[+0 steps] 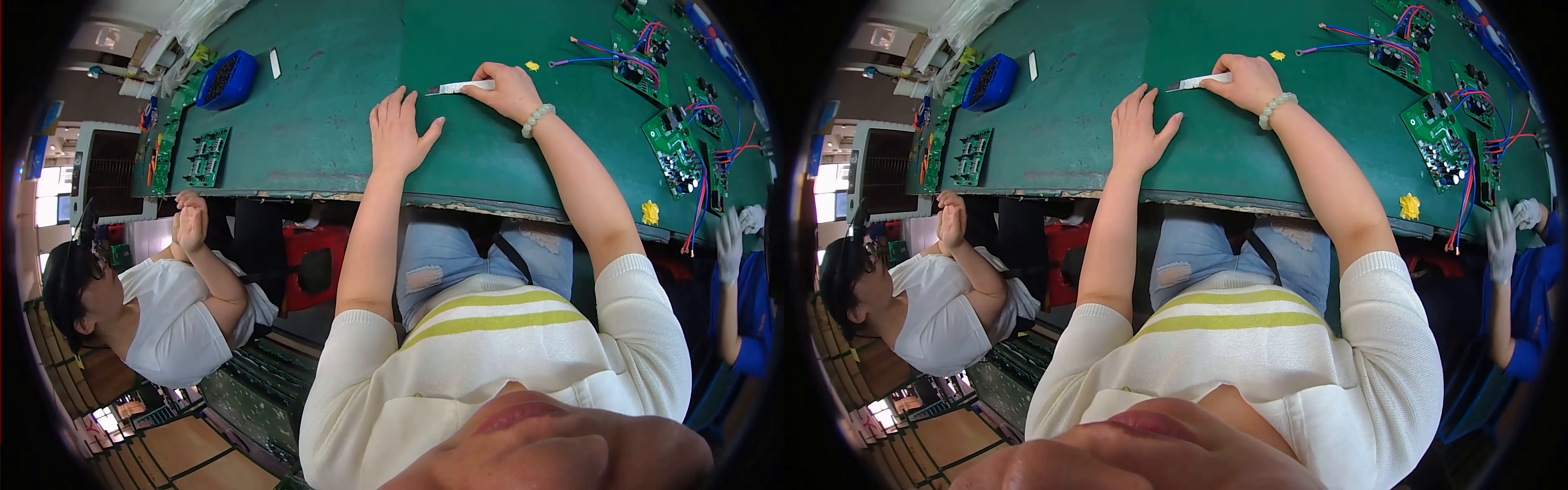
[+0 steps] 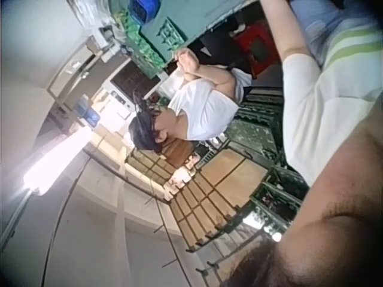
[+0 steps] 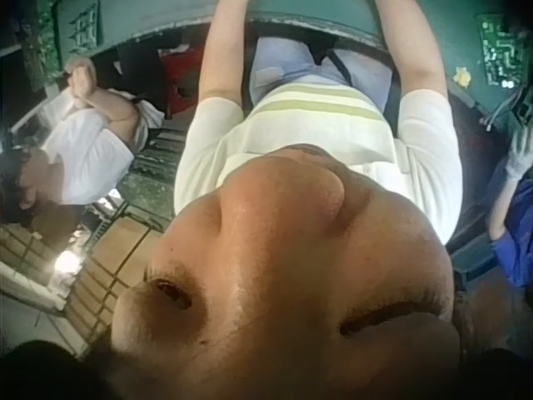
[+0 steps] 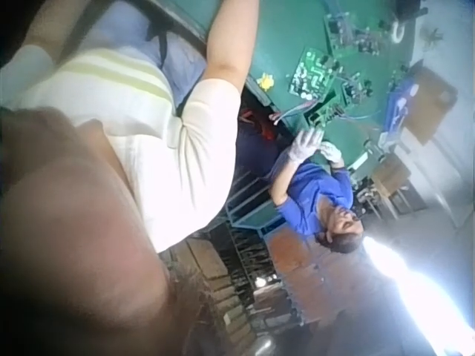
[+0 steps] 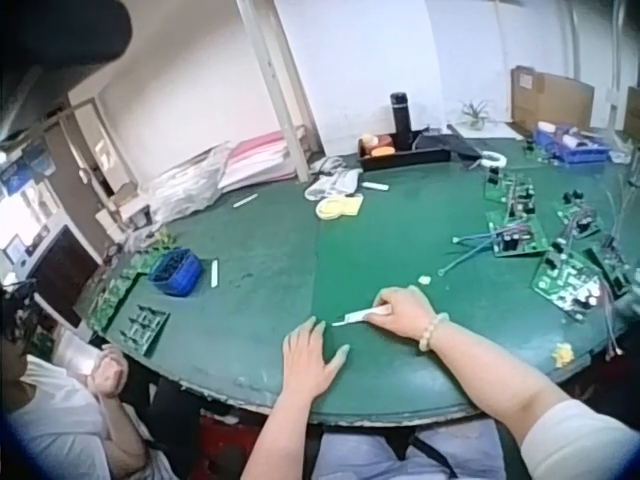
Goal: The person assembles components onto green printed circuit boards by hand, applying adhesive strips and wiring harnesses to each board.
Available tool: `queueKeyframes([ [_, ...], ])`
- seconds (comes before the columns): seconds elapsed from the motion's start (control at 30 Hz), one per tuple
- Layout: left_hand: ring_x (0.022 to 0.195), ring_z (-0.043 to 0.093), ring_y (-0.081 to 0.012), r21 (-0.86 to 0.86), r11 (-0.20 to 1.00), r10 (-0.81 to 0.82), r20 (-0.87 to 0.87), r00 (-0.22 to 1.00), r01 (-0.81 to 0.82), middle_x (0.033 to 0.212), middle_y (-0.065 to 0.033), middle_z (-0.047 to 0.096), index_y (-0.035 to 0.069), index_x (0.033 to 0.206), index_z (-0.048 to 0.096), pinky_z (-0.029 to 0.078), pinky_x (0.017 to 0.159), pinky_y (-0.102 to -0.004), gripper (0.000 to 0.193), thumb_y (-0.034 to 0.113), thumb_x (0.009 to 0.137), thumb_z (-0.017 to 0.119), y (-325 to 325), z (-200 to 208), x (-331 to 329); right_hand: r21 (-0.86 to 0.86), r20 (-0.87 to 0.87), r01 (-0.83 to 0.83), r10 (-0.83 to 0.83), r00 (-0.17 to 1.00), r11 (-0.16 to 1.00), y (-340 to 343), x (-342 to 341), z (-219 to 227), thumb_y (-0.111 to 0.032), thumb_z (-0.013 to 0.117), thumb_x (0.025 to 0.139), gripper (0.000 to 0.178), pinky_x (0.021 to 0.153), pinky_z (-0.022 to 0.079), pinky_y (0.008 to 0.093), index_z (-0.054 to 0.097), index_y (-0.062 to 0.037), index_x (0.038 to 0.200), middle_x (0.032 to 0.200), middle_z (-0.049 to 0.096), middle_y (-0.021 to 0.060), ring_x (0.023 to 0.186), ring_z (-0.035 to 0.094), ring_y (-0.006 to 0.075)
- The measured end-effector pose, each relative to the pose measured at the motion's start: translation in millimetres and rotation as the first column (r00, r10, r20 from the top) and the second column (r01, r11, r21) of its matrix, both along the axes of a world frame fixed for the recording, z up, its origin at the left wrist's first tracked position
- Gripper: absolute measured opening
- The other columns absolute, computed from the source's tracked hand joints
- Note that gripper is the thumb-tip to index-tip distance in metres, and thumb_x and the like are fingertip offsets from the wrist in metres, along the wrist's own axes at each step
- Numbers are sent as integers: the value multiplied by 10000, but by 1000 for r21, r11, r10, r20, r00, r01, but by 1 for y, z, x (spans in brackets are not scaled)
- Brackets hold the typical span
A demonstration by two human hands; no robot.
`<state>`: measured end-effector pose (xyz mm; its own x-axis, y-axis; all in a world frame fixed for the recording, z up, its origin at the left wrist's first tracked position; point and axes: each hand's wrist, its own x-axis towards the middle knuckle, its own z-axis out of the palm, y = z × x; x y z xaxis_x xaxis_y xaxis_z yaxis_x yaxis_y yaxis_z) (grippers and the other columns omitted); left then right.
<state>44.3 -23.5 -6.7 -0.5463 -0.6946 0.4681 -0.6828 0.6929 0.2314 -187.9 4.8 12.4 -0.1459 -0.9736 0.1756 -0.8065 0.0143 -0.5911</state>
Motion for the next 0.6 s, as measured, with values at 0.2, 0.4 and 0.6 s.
queueKeyframes([
  [0.2, 1231, 441, -338, 13, 1000, 3, -4, 1000, -3, 1330, -181, 482, 12, 1241, 533, 309, 1050, -448, 582, 407, 829, 649, 0, -1, 1, -3, 2, -27, 27, 1000, 1000, 0, -4, 2, -408, 712, 779, 350, 699, 502, 363, 669, -73, 872, 817, 684, 92, 757, 647, 256],
  [0.4, 1229, 442, -342, 13, 1000, -1, -17, 1000, 2, 1325, -182, 485, 12, 1235, 536, 313, 1047, -448, 577, 402, 826, 653, 0, 0, 1, 42, 4, -50, 50, 999, 998, -1, -11, 2, -446, 693, 773, 374, 731, 506, 360, 668, -82, 857, 848, 688, 80, 798, 647, 260],
  [0.6, 1229, 442, -340, 13, 1000, 1, -21, 1000, -1, 1324, -186, 485, 11, 1231, 538, 312, 1045, -452, 577, 398, 821, 658, -1, -1, 1, 44, 75, 3, -6, 997, 999, -3, -12, -2, -467, 692, 768, 397, 729, 507, 357, 674, -81, 861, 844, 687, 86, 792, 647, 257],
])
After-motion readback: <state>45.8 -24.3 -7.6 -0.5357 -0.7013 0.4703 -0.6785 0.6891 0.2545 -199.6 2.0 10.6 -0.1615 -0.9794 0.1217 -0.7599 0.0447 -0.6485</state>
